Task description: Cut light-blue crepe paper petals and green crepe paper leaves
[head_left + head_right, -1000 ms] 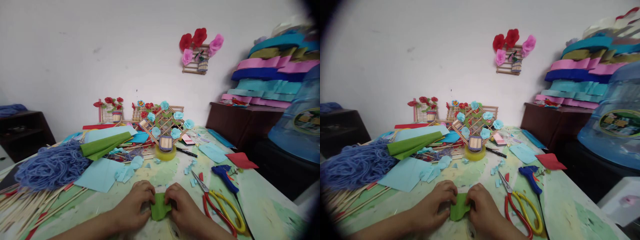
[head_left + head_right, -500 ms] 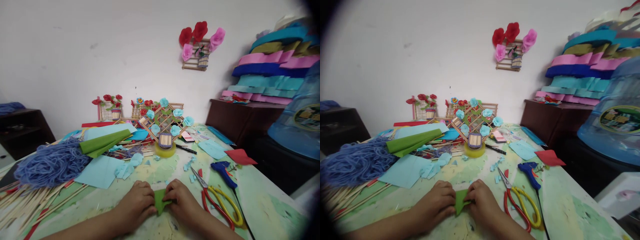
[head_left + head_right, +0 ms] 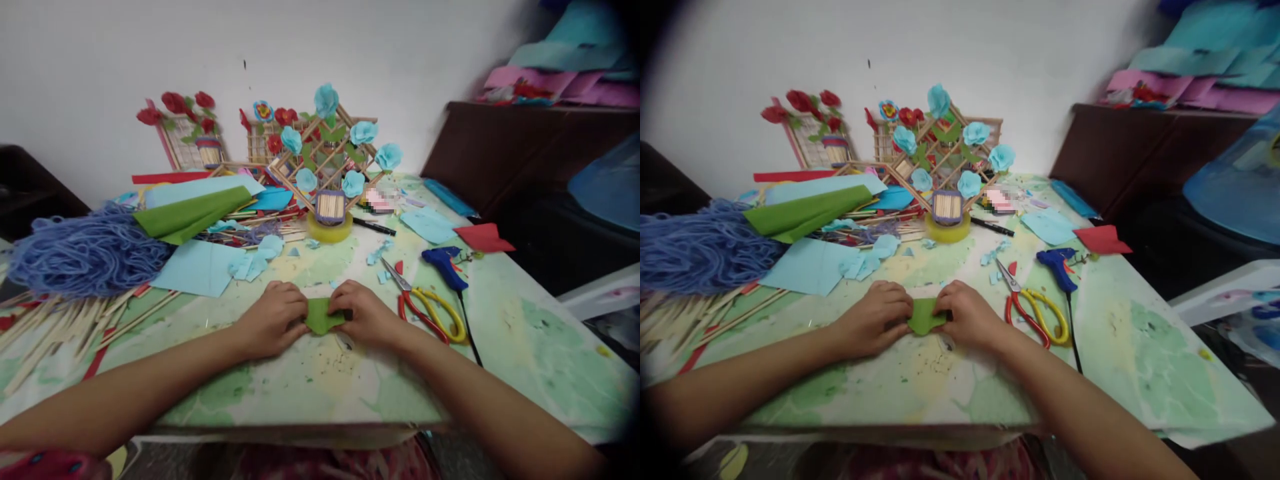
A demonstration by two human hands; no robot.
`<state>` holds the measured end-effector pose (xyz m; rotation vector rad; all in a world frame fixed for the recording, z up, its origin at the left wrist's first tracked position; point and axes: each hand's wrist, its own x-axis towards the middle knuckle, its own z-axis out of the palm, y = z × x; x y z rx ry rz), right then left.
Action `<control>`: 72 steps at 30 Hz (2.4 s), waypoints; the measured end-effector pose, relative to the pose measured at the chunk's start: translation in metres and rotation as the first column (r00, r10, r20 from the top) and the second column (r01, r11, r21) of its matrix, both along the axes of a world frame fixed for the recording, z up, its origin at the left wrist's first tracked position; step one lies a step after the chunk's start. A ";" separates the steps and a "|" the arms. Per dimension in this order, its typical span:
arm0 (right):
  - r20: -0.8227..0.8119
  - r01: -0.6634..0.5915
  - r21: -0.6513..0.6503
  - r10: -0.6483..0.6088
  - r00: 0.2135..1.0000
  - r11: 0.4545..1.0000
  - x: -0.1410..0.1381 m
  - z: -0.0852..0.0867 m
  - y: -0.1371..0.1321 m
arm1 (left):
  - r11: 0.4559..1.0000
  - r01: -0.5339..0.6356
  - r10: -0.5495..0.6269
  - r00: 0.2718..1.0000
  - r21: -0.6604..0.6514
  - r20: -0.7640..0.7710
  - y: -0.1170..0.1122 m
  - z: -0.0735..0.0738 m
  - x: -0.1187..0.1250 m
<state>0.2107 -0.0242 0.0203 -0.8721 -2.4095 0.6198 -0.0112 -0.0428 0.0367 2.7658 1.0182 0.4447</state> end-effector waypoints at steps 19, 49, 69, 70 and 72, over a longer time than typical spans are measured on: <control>0.074 0.112 -0.017 -0.111 0.991 0.994 0.001 0.002 0.001 | 0.975 -0.105 0.128 0.985 -0.197 0.111 0.010 -0.007 -0.005; -0.387 0.092 0.210 -0.004 0.922 0.973 -0.007 -0.002 -0.003 | 0.300 0.459 0.648 0.545 -0.836 0.532 -0.001 -0.010 0.007; -0.219 0.097 -0.345 -0.181 0.959 0.933 -0.012 0.000 -0.012 | 0.475 0.233 0.622 0.594 -0.849 0.511 -0.007 -0.010 0.015; -0.235 0.087 -0.365 -0.182 0.955 0.927 -0.012 -0.001 -0.011 | 0.472 0.235 0.621 0.595 -0.850 0.510 -0.007 -0.010 0.015; -0.254 0.066 -0.398 -0.179 0.950 0.915 -0.011 -0.002 -0.011 | 0.468 0.241 0.618 0.598 -0.850 0.510 -0.007 -0.010 0.015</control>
